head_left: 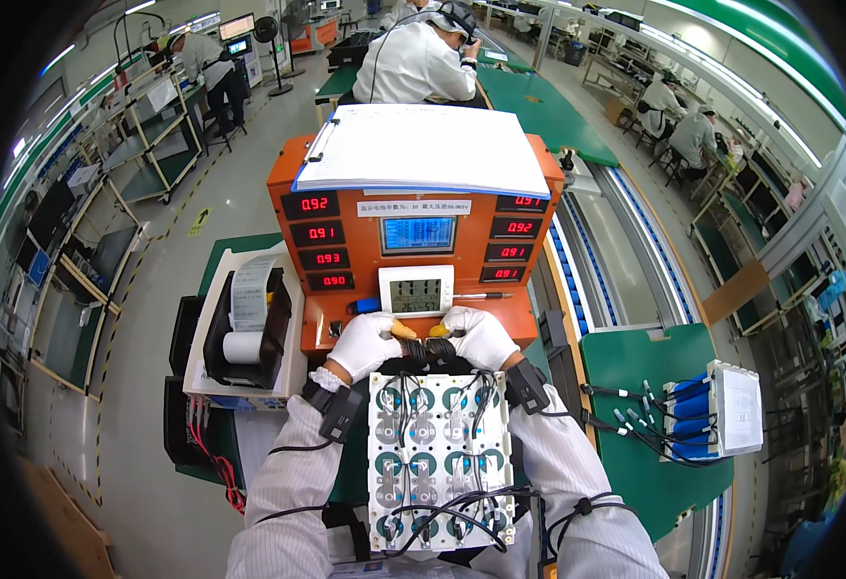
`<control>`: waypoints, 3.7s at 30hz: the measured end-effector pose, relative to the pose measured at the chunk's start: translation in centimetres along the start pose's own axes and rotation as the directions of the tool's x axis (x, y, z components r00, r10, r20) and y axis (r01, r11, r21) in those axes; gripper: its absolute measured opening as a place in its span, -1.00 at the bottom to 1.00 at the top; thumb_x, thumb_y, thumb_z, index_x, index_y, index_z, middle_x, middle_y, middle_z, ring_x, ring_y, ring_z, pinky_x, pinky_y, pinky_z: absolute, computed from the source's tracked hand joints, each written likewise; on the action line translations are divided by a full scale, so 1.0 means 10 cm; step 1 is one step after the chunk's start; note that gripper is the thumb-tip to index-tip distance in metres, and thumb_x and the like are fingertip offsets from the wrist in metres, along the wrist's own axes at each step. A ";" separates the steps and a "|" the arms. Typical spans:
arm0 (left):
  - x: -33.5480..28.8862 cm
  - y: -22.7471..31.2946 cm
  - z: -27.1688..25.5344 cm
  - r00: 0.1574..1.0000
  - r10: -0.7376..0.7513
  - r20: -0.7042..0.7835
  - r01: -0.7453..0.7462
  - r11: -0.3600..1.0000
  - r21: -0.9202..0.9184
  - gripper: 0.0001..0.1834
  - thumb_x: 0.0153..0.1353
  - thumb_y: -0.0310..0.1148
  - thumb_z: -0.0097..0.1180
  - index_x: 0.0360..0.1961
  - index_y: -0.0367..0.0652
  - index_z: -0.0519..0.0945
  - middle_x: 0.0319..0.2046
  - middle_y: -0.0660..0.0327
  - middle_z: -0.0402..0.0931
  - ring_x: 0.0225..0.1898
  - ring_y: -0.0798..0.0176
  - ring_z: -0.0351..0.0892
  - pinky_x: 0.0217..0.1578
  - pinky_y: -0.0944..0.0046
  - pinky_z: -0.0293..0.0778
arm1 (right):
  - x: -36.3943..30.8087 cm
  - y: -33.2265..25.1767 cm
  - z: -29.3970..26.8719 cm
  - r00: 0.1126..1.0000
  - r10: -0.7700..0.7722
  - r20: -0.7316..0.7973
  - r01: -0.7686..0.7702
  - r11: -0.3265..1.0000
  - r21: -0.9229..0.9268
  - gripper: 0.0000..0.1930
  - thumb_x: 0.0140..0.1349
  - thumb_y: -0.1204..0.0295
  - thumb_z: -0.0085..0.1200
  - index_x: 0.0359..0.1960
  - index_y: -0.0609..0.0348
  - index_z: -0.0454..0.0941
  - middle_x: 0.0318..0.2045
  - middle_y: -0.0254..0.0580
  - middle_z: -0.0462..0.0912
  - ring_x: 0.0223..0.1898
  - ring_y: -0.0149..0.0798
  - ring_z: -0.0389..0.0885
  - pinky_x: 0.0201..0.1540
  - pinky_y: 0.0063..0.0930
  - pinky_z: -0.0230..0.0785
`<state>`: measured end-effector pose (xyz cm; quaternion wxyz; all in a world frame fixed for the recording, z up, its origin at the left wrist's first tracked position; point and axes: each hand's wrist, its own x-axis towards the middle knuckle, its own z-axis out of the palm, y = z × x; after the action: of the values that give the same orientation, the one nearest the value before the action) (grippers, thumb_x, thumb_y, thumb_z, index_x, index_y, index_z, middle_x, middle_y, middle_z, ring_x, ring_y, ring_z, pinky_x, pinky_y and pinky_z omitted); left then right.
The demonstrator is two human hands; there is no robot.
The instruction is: Testing battery packs by connecting leads to a testing rig and checking readings, then assembling the protective casing using an electric screwdriver.
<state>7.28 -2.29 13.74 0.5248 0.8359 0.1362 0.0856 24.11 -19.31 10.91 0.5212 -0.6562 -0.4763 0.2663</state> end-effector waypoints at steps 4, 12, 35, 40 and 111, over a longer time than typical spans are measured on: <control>-0.01 -0.06 -0.01 1.000 -0.006 -0.012 0.006 0.999 -0.043 -0.77 -0.01 -0.55 0.25 -0.25 -0.24 0.73 -0.34 0.24 0.59 -0.34 0.33 0.61 -0.26 0.41 0.48 | 0.02 -0.05 0.03 1.000 -0.003 0.018 0.004 0.999 -0.041 -0.79 -0.03 0.55 0.41 -0.35 0.28 0.65 -0.42 -0.28 0.58 -0.34 -0.37 0.56 -0.20 -0.53 0.42; 0.00 -0.03 0.01 0.999 0.051 -0.013 -0.052 0.995 -0.082 -0.78 0.01 -0.55 0.26 -0.25 -0.25 0.72 -0.34 0.22 0.60 -0.35 0.34 0.59 -0.29 0.41 0.47 | 0.00 0.04 0.00 1.000 -0.011 0.014 0.010 0.999 0.045 -0.82 0.00 0.58 0.38 -0.34 0.28 0.65 -0.40 -0.31 0.58 -0.33 -0.39 0.56 -0.19 -0.56 0.41; 0.05 -0.18 0.07 0.959 0.241 -0.151 -0.219 0.964 0.149 -0.81 -0.10 -0.49 0.32 -0.36 -0.19 0.72 -0.42 0.18 0.58 -0.38 0.19 0.61 -0.29 0.31 0.50 | 0.02 0.10 0.05 0.996 -0.079 -0.044 0.082 0.994 0.078 -0.79 -0.05 0.65 0.36 -0.53 0.25 0.50 -0.51 -0.37 0.40 -0.45 -0.40 0.39 -0.33 -0.57 0.29; 0.06 -0.21 0.09 0.948 0.273 -0.162 -0.255 0.959 0.124 -0.79 -0.15 -0.46 0.30 -0.39 -0.21 0.70 -0.44 0.09 0.55 -0.38 0.04 0.58 -0.30 0.23 0.50 | 0.02 -0.01 0.04 0.999 -0.046 -0.021 0.047 0.999 0.028 -0.75 -0.03 0.64 0.37 -0.58 0.28 0.45 -0.54 -0.40 0.40 -0.48 -0.46 0.38 -0.36 -0.56 0.30; -2.98 0.46 0.91 0.983 -0.041 0.177 0.163 0.628 -0.761 -0.18 0.28 0.17 0.09 0.26 -0.36 0.35 0.05 0.21 0.47 0.05 0.37 0.40 0.07 0.38 0.30 | -0.05 -0.99 0.13 0.887 0.234 0.399 0.112 0.727 -0.677 -0.68 0.21 0.23 -0.14 -0.45 0.22 0.54 -0.49 0.16 0.59 -0.35 0.22 0.58 -0.28 -0.06 0.42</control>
<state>-17.76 -21.43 13.93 0.8440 0.5257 0.0957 0.0457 19.36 -19.16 19.68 0.1058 -0.7349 -0.6267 0.2365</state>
